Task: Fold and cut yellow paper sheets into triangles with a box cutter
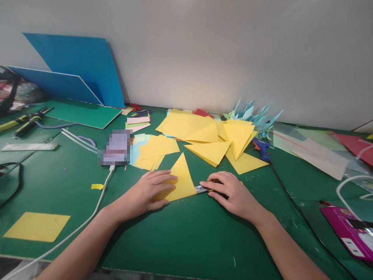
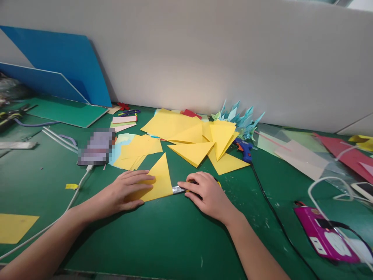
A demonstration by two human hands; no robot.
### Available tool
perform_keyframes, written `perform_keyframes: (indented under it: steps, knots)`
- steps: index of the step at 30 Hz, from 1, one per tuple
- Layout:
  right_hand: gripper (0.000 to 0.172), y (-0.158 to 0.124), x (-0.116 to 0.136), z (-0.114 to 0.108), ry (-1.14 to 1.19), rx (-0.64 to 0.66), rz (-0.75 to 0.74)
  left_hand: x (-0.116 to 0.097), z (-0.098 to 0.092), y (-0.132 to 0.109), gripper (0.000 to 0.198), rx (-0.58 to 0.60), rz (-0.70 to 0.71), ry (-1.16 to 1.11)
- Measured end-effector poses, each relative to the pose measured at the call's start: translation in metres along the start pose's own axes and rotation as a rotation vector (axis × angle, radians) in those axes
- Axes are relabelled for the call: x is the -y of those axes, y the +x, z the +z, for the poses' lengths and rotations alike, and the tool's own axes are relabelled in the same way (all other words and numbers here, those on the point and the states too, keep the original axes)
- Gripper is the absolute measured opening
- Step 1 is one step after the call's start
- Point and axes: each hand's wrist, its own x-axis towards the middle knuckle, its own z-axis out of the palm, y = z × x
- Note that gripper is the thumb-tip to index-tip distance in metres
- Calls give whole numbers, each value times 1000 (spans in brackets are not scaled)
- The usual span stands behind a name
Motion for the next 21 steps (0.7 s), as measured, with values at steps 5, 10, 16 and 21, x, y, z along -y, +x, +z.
perform_keyframes:
  steps: [5, 10, 16, 21]
  knots:
    - [31, 1, -2, 3, 14, -13, -3, 2, 2, 2, 36, 57, -11, -30]
    - [33, -2, -3, 3, 33, -32, -6, 0, -1, 3, 36, 89, -34, -36]
    - [33, -3, -4, 2, 41, -27, -26, -1, -1, 2, 36, 111, -60, -32]
    - [33, -5, -4, -1, 54, 2, -36, -3, -1, 1, 36, 113, -72, -55]
